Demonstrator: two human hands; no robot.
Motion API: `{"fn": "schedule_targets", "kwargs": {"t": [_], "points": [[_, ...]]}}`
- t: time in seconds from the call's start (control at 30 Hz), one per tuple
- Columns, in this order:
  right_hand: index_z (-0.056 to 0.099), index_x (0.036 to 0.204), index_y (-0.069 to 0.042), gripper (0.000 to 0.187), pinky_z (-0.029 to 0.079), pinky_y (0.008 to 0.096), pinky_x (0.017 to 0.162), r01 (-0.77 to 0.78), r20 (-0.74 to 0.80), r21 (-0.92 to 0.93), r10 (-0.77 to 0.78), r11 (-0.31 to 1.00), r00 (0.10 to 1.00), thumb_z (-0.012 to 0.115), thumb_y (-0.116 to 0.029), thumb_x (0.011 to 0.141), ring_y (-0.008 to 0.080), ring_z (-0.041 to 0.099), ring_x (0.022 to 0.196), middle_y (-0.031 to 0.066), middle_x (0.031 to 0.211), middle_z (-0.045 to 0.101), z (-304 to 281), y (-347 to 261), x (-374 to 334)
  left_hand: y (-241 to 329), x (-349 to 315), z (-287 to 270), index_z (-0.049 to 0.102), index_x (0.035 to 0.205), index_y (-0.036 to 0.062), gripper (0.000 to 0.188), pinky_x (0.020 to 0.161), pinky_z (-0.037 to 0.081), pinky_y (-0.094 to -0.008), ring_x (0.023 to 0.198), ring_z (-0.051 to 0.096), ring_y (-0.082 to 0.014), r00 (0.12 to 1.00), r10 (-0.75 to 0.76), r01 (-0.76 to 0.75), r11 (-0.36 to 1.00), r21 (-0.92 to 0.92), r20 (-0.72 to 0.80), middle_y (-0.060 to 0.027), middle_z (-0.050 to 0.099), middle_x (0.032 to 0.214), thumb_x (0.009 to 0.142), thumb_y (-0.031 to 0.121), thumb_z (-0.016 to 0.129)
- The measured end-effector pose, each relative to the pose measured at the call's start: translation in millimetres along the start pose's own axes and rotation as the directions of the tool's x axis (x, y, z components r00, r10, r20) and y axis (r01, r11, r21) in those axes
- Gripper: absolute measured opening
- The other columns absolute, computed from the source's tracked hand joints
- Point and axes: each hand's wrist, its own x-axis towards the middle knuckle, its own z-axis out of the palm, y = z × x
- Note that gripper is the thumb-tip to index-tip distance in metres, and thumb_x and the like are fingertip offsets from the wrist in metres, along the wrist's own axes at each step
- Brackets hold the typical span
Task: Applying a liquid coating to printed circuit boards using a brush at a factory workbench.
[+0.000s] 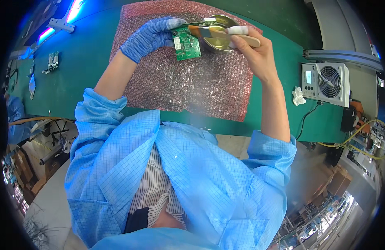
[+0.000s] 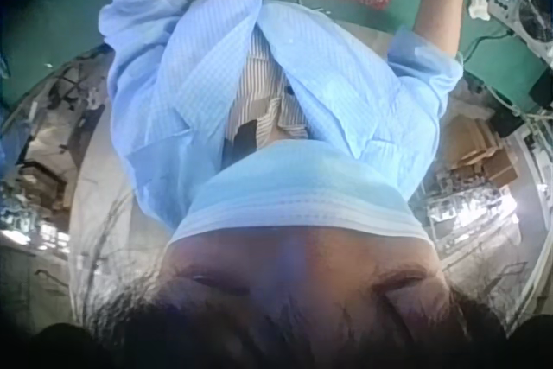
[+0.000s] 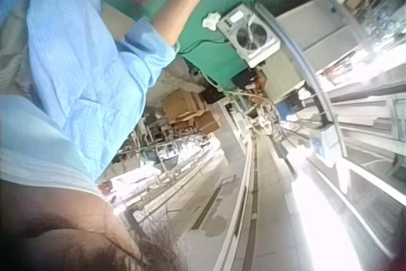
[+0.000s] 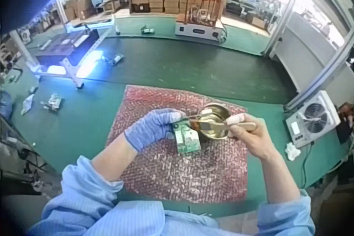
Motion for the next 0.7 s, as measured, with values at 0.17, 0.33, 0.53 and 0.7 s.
{"fn": "schedule_targets", "kwargs": {"t": [0.17,0.33,0.53,0.7], "points": [[0.063,0.104,-0.003,0.026,0.044,0.0212,0.068,0.020,0.075,-0.082,-0.014,0.996,0.997,0.061,-0.023,0.087,0.0064,0.055,0.077,0.0009,0.089,0.064,14,1,11,3,-3,3,0.059,0.112,0.0049,0.042,0.081,0.052,-0.0335,0.095,0.060,-0.0170,0.999,0.017,-0.018,0.999,0.035,0.028,-0.0073,0.061,0.101,0.081,0.033,0.065],[0.063,0.095,-0.004,0.023,0.042,0.0213,0.062,-0.009,0.006,-0.072,0.010,0.997,1.000,0.060,-0.025,0.087,0.0054,0.054,0.070,0.0001,0.078,0.062,21,5,10,6,-7,2,0.060,0.110,0.0054,0.039,0.072,0.054,-0.0289,0.089,0.062,-0.0152,0.997,0.068,-0.061,0.980,0.191,-0.033,-0.0060,0.063,0.097,0.081,0.031,0.065],[0.062,0.089,-0.004,0.021,0.040,0.0216,0.055,-0.112,-0.031,-0.077,0.110,0.991,0.993,0.060,-0.025,0.085,0.0046,0.052,0.062,0.0000,0.070,0.059,34,9,-13,0,-10,2,0.061,0.110,0.0060,0.039,0.071,0.055,-0.0276,0.088,0.063,-0.0152,0.983,0.096,-0.073,0.987,0.145,-0.157,-0.0062,0.064,0.099,0.080,0.030,0.067],[0.062,0.091,-0.004,0.020,0.040,0.0204,0.055,-0.074,-0.052,0.007,0.075,0.997,0.996,0.060,-0.023,0.085,0.0049,0.052,0.062,-0.0010,0.071,0.059,33,-1,-18,2,-11,2,0.061,0.110,0.0066,0.038,0.073,0.054,-0.0286,0.089,0.063,-0.0150,0.980,0.114,-0.089,0.983,0.158,-0.160,-0.0047,0.064,0.098,0.081,0.031,0.066]]}}
